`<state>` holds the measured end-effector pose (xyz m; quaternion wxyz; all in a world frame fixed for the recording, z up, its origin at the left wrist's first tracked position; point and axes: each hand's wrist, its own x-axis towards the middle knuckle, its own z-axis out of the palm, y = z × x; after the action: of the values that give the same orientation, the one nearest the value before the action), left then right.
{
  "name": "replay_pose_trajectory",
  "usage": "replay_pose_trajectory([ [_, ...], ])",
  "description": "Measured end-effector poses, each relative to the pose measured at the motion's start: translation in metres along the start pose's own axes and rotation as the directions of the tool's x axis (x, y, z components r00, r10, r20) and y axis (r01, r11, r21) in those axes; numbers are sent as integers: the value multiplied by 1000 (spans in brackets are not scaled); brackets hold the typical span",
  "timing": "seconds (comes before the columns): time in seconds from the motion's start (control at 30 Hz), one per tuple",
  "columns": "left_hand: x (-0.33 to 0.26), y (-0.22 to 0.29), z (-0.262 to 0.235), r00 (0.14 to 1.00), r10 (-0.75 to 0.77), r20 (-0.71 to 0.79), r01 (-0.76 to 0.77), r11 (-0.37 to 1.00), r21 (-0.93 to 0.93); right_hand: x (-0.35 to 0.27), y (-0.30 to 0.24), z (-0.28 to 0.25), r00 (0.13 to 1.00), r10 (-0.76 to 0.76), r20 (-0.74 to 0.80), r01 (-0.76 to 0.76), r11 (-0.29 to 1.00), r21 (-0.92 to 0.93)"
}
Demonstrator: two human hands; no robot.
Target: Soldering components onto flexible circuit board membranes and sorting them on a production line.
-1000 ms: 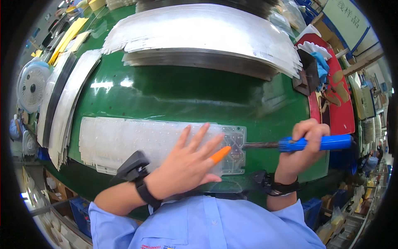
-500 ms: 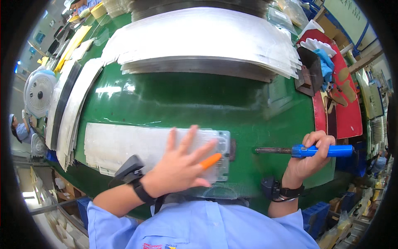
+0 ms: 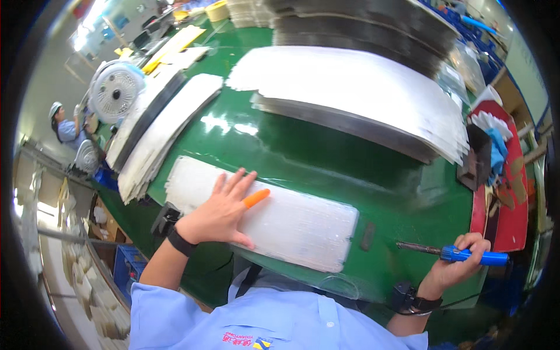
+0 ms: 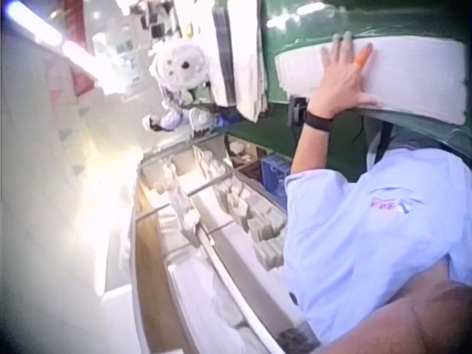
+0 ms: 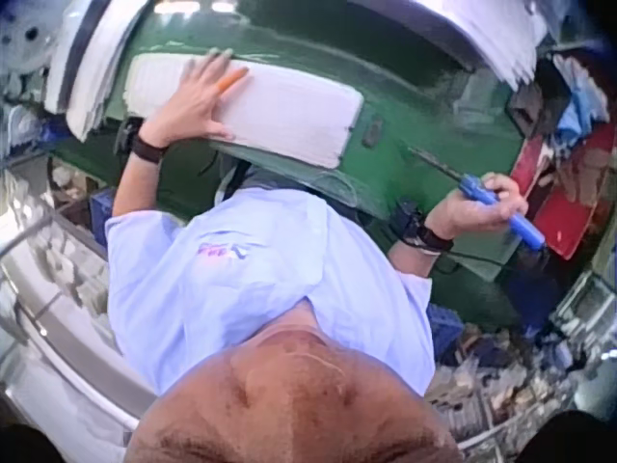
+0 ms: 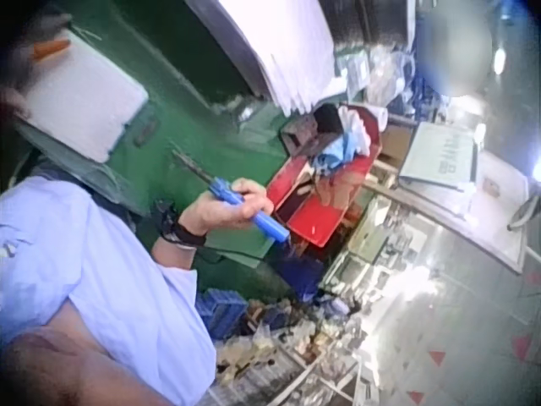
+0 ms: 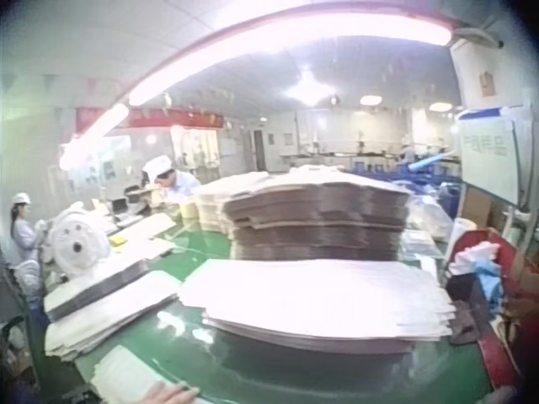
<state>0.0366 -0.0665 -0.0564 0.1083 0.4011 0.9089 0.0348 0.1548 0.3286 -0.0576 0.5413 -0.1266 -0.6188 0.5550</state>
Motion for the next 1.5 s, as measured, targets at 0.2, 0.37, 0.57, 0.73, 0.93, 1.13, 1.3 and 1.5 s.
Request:
replay_pose_trajectory([
  [0.2, -35, 24, 11, 998, -49, -31, 50, 997, 59, 0, 5, -1, 1000, 17, -19, -17, 999, 39],
  [0.37, -61, 45, 6, 991, -76, 113, 60, 988, 140, 3, 3, 5, 995, 71, -67, -63, 991, 120],
  [0.57, -84, 33, 31, 947, 30, -321, -19, 999, 37, 0, 0, 6, 996, 61, -65, -56, 996, 70],
  [0.73, -82, -6, -12, 941, -150, -302, 24, 923, -384, 3, 13, -4, 995, 71, -66, -62, 990, 125],
  [0.93, -108, -120, -134, 722, -498, -481, 301, 851, -430, 1, 10, 2, 996, 41, -85, -37, 998, 46],
  [1.13, -75, -204, -77, 521, -221, -824, 804, 451, 387, 4, 17, -3, 994, -2, -113, 10, 997, 70],
  [1.3, -61, -250, 57, 590, -249, -768, 775, 441, 452, 5, 16, 1, 998, -1, -70, 1, 1000, 4],
  [1.5, -52, -232, 40, 508, -456, -730, 798, 569, 200, 10, 30, -10, 962, -271, 20, 271, 950, -157],
])
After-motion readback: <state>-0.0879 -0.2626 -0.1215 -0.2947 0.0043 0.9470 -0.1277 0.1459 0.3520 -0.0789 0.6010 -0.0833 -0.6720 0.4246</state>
